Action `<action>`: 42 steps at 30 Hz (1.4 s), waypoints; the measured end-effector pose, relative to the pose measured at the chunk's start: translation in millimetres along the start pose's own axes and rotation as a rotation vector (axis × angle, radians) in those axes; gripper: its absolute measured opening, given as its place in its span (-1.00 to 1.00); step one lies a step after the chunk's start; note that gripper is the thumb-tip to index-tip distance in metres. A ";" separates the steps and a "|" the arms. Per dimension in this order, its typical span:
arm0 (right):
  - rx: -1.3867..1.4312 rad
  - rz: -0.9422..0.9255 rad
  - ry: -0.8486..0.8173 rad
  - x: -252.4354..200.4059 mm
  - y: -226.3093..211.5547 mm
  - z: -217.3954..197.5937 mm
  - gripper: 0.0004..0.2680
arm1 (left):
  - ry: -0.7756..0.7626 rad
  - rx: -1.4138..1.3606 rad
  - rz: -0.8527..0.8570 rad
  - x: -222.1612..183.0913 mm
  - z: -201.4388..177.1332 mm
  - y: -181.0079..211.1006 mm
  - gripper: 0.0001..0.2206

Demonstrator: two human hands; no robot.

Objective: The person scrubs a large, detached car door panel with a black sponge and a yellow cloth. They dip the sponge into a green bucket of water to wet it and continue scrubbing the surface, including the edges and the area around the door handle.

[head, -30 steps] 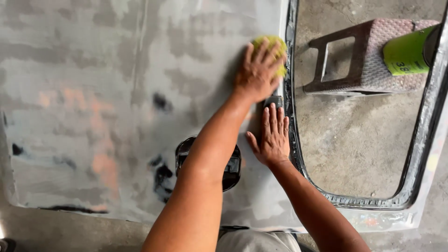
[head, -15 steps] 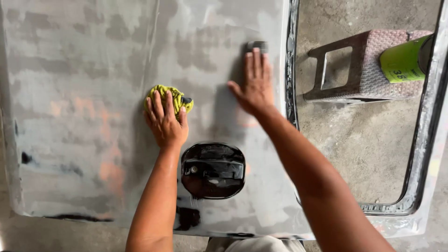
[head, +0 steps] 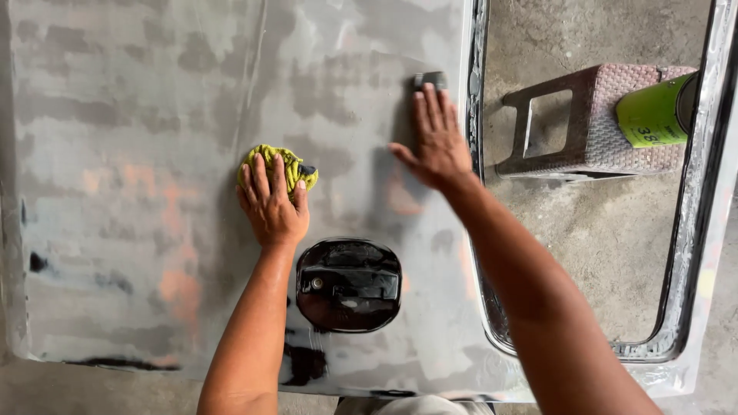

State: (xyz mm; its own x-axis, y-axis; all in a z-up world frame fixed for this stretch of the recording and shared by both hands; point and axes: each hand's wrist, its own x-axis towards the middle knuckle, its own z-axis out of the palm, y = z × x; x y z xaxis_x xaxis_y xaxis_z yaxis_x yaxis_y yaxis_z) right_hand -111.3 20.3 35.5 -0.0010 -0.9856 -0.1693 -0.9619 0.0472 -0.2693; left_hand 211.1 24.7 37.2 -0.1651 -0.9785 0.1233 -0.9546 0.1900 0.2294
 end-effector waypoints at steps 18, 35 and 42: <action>0.154 -0.025 -0.070 -330.4 -34.9 72.0 -0.37 | -0.096 -0.032 0.217 51.1 53.7 132.8 -0.35; 0.122 0.163 -0.015 -231.7 -36.4 50.7 -0.35 | -0.046 0.013 0.035 -11.5 30.3 90.3 -0.40; 0.147 0.198 0.066 -209.9 -42.3 58.0 -0.36 | -0.302 -0.130 0.472 -72.0 57.0 71.3 -0.49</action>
State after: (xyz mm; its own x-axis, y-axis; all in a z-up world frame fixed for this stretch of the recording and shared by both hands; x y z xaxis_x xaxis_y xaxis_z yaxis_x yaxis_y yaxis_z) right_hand -54.6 234.6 27.4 -0.2078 -0.9631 -0.1711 -0.8909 0.2586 -0.3734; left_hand 140.8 104.2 -10.4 -0.6480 -0.7608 -0.0359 -0.7249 0.6015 0.3358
